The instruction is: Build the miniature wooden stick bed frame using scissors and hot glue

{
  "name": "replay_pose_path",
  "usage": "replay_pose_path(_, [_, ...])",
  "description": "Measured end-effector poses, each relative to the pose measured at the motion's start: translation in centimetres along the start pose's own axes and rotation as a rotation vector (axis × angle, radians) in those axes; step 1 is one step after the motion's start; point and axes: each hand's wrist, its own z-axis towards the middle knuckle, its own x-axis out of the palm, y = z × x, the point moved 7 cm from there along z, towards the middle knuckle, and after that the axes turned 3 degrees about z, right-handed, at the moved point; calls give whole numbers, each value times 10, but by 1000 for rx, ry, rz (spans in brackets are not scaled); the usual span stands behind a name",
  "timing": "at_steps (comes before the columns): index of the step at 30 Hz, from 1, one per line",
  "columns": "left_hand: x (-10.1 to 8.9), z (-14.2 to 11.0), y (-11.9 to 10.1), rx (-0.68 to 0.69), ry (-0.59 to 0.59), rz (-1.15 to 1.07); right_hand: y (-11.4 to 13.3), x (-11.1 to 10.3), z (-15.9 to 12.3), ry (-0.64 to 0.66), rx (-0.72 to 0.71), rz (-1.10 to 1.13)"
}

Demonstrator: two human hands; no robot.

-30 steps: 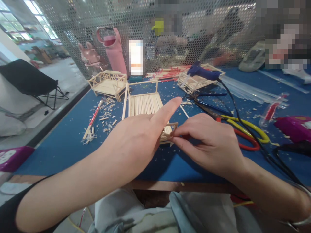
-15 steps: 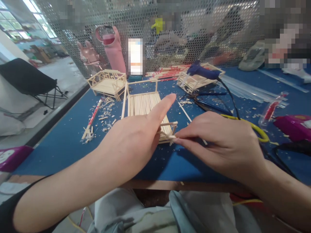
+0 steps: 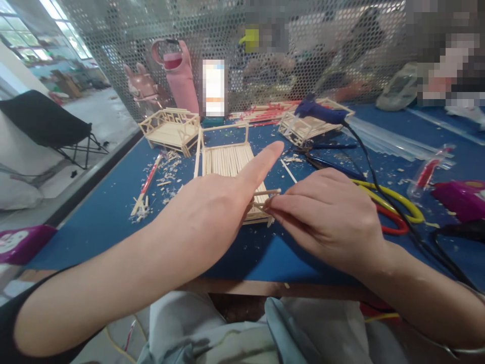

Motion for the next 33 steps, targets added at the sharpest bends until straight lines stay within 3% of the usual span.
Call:
replay_pose_path(16, [0, 0, 3, 57, -18, 24, 10, 6, 2, 86, -56, -211])
replay_pose_path(23, [2, 1, 6, 67, -24, 3, 8, 5, 3, 83, -48, -164])
replay_pose_path(27, [1, 0, 4, 63, -1, -1, 2, 6, -2, 81, 59, -57])
replay_pose_path(33, [2, -1, 5, 64, 10, -38, -20, -2, -13, -80, 441, 280])
